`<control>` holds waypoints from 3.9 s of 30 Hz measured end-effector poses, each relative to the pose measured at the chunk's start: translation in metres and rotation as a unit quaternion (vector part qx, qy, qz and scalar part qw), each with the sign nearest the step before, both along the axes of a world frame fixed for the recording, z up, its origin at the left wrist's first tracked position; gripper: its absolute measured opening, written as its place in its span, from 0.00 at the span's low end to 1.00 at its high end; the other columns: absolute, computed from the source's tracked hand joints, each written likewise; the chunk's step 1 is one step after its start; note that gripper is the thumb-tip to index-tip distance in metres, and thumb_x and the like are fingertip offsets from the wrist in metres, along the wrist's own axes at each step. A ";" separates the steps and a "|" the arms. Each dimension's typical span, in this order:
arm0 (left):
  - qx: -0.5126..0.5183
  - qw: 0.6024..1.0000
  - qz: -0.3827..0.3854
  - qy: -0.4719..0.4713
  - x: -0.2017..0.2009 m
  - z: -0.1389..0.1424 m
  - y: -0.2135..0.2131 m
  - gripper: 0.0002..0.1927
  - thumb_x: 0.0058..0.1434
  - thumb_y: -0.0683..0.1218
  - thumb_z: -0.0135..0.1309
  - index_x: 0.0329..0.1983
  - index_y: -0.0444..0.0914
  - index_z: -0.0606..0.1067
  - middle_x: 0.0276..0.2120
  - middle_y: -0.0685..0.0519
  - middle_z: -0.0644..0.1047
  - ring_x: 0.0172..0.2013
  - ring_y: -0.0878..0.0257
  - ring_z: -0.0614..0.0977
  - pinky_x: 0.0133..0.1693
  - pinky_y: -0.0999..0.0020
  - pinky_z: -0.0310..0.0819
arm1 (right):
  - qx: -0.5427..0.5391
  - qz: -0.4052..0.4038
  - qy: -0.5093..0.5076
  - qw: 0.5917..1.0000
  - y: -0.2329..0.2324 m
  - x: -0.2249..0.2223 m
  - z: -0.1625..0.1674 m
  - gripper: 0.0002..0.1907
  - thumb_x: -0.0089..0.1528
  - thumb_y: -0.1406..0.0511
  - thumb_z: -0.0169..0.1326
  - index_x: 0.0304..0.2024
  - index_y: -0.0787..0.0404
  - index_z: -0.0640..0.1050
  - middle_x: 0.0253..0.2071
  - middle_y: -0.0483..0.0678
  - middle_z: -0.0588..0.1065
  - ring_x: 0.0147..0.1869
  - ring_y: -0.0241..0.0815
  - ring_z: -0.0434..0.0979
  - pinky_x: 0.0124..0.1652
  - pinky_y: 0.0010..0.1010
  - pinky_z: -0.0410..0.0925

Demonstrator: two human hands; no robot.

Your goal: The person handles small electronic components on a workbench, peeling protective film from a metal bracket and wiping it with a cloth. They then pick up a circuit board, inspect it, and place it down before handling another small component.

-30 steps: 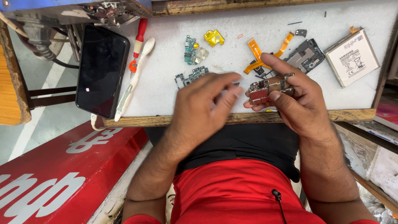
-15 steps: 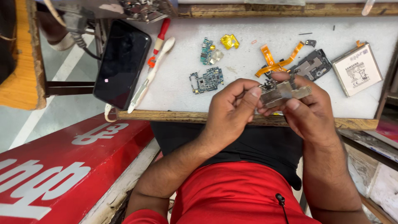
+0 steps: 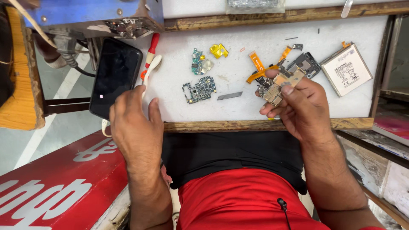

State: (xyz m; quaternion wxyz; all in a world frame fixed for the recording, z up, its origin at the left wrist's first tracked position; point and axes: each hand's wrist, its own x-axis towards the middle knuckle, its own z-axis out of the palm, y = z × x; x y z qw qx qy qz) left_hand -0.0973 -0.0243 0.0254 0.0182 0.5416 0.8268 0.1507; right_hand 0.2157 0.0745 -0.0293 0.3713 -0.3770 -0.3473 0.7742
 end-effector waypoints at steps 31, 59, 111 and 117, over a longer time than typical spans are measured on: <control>0.046 0.938 -0.307 -0.155 0.100 -0.011 0.018 0.39 0.65 0.37 0.55 0.77 0.58 0.62 0.34 0.52 0.69 0.25 0.57 0.76 0.28 0.60 0.75 | 0.024 -0.055 -0.024 0.998 -0.008 -0.011 -0.006 0.18 0.72 0.68 0.49 0.61 0.74 0.74 0.52 0.55 0.79 0.50 0.45 0.82 0.46 0.38 0.80; 0.044 0.942 -0.299 -0.148 0.113 -0.018 0.016 0.41 0.64 0.37 0.54 0.77 0.60 0.60 0.33 0.51 0.70 0.24 0.57 0.76 0.27 0.59 0.74 | 0.042 -0.112 0.015 0.993 -0.010 -0.008 -0.013 0.14 0.72 0.68 0.50 0.54 0.73 0.75 0.50 0.56 0.78 0.51 0.48 0.82 0.50 0.44 0.80; -0.057 0.997 0.054 -0.008 -0.048 -0.005 0.025 0.29 0.58 0.45 0.65 0.61 0.36 0.69 0.63 0.34 0.70 0.51 0.38 0.82 0.46 0.47 0.80 | 0.078 -0.118 -0.037 0.989 -0.009 -0.013 -0.011 0.15 0.74 0.67 0.47 0.55 0.75 0.75 0.46 0.60 0.79 0.48 0.56 0.84 0.45 0.39 0.79; -0.087 0.994 0.059 -0.006 -0.048 -0.002 0.023 0.27 0.57 0.46 0.65 0.57 0.39 0.69 0.65 0.36 0.69 0.46 0.39 0.83 0.41 0.47 0.82 | 0.078 -0.111 -0.024 0.990 -0.008 -0.010 -0.013 0.14 0.75 0.66 0.48 0.55 0.74 0.75 0.44 0.60 0.79 0.48 0.57 0.84 0.45 0.41 0.80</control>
